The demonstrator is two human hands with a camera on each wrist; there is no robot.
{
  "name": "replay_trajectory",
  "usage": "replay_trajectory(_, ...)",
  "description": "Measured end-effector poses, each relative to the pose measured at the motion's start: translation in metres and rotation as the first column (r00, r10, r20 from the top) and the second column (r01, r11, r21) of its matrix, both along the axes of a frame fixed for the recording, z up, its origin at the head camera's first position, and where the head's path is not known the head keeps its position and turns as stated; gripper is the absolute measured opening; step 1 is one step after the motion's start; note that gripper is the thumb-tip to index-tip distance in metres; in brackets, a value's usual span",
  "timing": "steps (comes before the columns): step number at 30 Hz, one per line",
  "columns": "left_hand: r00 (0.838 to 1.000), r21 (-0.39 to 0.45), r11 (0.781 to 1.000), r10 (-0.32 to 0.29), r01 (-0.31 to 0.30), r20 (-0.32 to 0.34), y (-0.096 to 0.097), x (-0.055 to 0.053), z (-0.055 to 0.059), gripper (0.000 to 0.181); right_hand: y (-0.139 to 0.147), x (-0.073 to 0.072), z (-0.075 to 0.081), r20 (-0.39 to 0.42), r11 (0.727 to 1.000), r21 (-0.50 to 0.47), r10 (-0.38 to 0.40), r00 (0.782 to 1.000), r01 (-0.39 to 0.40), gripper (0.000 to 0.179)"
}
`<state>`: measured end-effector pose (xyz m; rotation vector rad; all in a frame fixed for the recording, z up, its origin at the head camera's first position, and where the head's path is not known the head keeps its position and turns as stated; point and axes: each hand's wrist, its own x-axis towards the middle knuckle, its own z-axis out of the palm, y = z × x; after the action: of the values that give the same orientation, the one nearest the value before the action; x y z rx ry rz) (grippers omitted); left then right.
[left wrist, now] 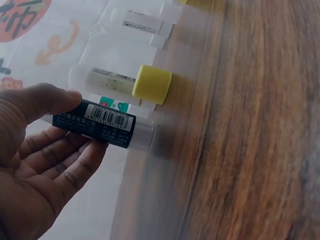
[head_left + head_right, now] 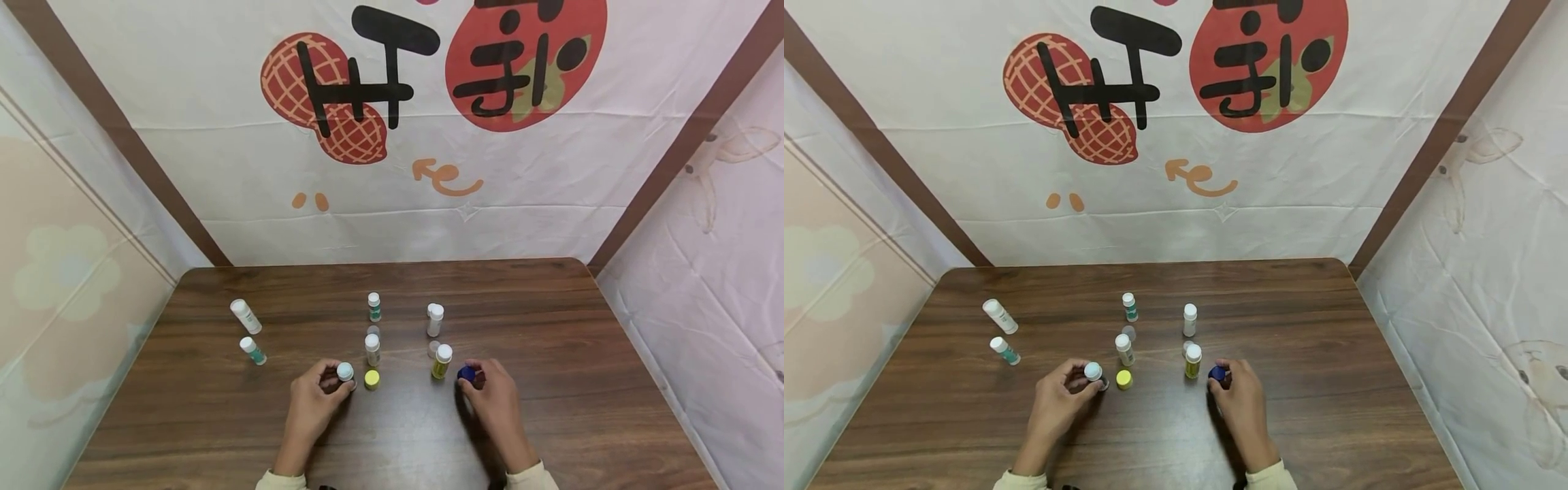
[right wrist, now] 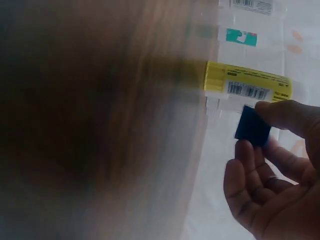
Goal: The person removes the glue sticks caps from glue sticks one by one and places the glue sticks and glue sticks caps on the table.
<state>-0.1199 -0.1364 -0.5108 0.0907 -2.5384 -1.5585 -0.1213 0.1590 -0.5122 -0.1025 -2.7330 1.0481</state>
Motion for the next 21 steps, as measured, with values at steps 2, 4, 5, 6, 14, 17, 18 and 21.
replay_trajectory(2,1.0,-0.005,1.0,0.007,-0.007,0.008,-0.001,-0.002,-0.001,0.03,-0.001,-0.007,0.0,0.055,0.998,0.056,0.017,0.998,-0.02,0.028)
replay_trajectory(4,1.0,-0.007,1.0,0.014,-0.014,0.017,-0.002,-0.004,-0.002,0.03,-0.002,-0.014,0.001,0.087,0.995,0.092,0.04,0.995,-0.048,0.026)
replay_trajectory(5,1.0,-0.006,1.0,0.017,-0.017,0.019,-0.003,-0.005,-0.002,0.03,-0.002,-0.017,0.001,0.096,0.993,0.101,0.052,0.994,-0.062,0.025)
replay_trajectory(6,1.0,-0.008,1.0,0.021,-0.021,0.02,-0.003,-0.006,-0.002,0.03,-0.002,-0.02,0.001,0.099,0.991,0.115,0.062,0.993,-0.074,0.024)
replay_trajectory(14,0.999,-0.02,1.0,0.003,-0.003,0.035,-0.004,-0.009,-0.004,0.026,-0.003,-0.034,-0.001,0.161,0.977,0.158,0.119,0.98,-0.144,0.019)
replay_trajectory(17,0.999,-0.019,1.0,-0.006,0.007,0.047,-0.003,-0.008,-0.005,0.026,-0.003,-0.036,0.0,0.218,0.976,0.152,0.123,0.968,-0.158,0.021)
replay_trajectory(18,0.999,-0.018,1.0,-0.005,0.006,0.048,-0.002,-0.008,-0.006,0.026,-0.003,-0.037,0.001,0.233,0.976,0.148,0.122,0.965,-0.159,0.022)
replay_trajectory(21,0.999,-0.016,1.0,0.005,-0.004,0.043,-0.002,-0.009,-0.005,0.026,-0.004,-0.041,0.004,0.254,0.978,0.133,0.124,0.959,-0.161,0.023)
